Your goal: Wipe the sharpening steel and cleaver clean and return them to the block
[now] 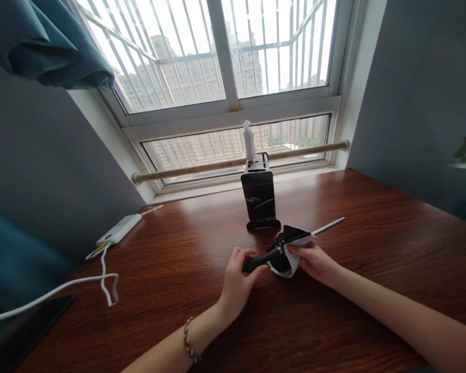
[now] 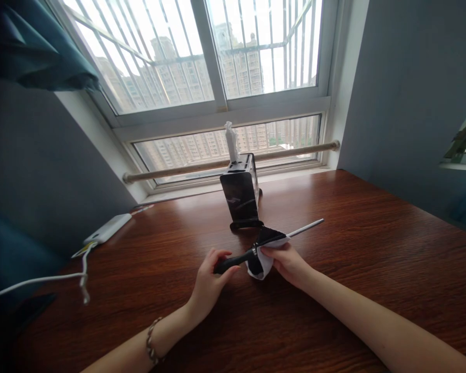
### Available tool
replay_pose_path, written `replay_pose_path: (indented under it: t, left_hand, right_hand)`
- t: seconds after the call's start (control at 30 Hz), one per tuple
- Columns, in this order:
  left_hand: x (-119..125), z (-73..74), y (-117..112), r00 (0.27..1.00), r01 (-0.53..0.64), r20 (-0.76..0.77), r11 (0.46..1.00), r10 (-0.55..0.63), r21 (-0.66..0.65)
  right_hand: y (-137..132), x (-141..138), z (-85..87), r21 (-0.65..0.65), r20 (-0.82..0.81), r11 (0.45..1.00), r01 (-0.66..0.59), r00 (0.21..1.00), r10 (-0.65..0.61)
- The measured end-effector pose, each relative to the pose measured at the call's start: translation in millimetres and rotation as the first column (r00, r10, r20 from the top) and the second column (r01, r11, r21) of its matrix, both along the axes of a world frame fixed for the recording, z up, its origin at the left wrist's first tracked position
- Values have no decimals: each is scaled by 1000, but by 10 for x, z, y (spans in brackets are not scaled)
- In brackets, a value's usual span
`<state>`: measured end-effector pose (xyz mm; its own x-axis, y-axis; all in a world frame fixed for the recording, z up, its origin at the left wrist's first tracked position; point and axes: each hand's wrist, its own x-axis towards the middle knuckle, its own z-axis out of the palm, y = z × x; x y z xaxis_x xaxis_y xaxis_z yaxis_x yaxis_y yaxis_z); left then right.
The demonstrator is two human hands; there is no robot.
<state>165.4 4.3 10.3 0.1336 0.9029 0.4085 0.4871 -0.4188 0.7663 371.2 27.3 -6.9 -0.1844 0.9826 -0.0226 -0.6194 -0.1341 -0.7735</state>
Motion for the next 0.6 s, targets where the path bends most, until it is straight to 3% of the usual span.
replay_pose_path:
  t: [0.23, 0.43, 0.6]
  left_hand:
    - [3, 8, 5, 999, 0, 49, 1000, -1, 12]
    - [-5, -10, 52, 978, 15, 206, 985, 21, -173]
    - [-16, -27, 93, 949, 41, 312, 971, 35, -234]
  right_hand:
    - [105, 99, 24, -30, -13, 997, 74, 997, -75]
    - [259, 274, 107, -38, -36, 977, 212, 976, -213]
    - [450, 547, 208, -3, -80, 936, 352, 933, -351]
